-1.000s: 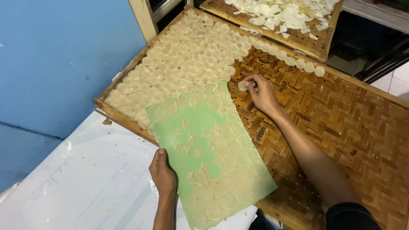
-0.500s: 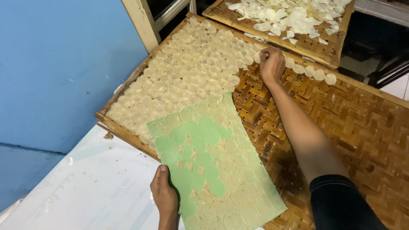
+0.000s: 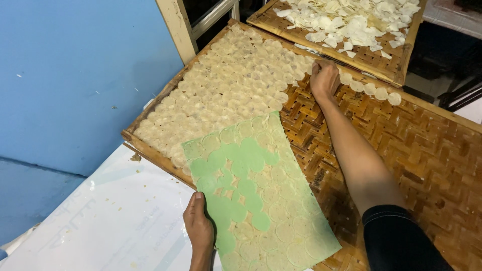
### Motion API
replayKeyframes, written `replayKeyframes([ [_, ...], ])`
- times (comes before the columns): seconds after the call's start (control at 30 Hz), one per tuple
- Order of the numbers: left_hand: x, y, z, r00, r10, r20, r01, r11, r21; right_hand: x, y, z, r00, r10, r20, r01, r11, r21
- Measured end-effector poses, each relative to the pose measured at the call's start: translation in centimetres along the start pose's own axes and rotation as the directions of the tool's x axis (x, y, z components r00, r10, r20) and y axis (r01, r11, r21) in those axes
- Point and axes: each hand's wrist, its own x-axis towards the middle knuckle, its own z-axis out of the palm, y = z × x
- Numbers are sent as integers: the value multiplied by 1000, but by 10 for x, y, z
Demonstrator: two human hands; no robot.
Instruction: Cutting circular dough pieces from a sheet and placing them on a tray for drying.
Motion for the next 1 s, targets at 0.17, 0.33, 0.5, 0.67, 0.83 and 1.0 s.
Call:
replayKeyframes([
  [0.17,2,-4,-2,999,33,8,-33,999,8,-22,-7,-25,997,-48,-54,55,989,138],
  [0.33,-3,-6,-7,999,37,-20,-38,995,-92,-91,-50,-81,968,-167,188,100,942,321],
  [0.5,9,-24,-12,995,14,-96,-34,976,-216,-186,-130,-165,840,-418,345,191,824,534],
  [0.67,14,-38,-17,994,-11,-113,-25,950,-311,-252,-173,-211,628,-562,539,240,798,552],
  [0.83,13,-26,-12,997,-22,-78,-7,937,-350,-283,-196,-232,414,-789,453,506,613,607],
  [1.0,16,-32,-16,999,-17,-42,3,944,-330,-288,-193,-226,380,-786,488,605,610,511],
])
